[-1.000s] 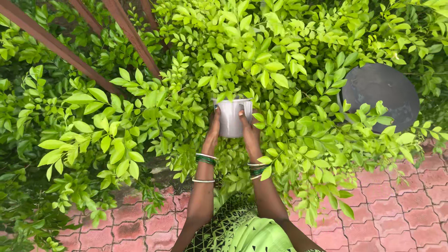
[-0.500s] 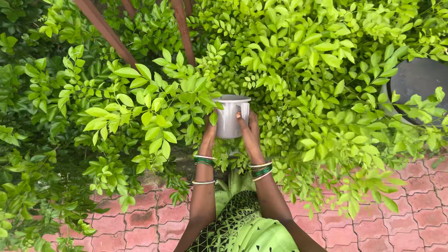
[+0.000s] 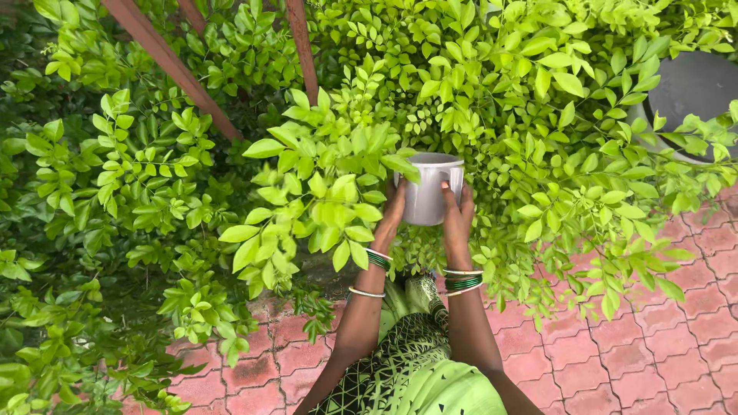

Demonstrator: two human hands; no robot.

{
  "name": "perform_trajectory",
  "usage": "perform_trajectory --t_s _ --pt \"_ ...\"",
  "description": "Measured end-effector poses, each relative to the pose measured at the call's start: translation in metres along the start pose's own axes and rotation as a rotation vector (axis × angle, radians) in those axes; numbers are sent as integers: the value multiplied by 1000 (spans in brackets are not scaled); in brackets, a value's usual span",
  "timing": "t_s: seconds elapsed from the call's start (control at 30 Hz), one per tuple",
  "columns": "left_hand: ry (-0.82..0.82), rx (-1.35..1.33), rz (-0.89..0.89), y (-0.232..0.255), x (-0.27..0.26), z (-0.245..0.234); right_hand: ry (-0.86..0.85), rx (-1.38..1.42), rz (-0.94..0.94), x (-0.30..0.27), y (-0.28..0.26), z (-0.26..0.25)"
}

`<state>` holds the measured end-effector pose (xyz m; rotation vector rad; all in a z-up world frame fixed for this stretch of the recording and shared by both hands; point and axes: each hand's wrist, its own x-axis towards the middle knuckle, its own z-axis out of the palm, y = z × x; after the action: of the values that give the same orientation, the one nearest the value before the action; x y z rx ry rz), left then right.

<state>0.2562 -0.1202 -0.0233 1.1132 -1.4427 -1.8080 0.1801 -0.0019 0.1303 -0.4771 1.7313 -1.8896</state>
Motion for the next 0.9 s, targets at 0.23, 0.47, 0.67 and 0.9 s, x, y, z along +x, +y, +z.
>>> perform_trajectory --t_s 0.23,0.47,0.67,0.9 --pt "93 133 89 0 -12 5 44 -9 -8 -12 2 -10" --pt "84 -65 -88 -1 -9 -39 -37 -290 -4 -25 -1 22" --pt "200 -310 0 -12 -12 -94 -276 -226 -96 -39 6 55" --pt "274 -60 107 11 -57 -103 -390 -312 -166 -37 5 54"
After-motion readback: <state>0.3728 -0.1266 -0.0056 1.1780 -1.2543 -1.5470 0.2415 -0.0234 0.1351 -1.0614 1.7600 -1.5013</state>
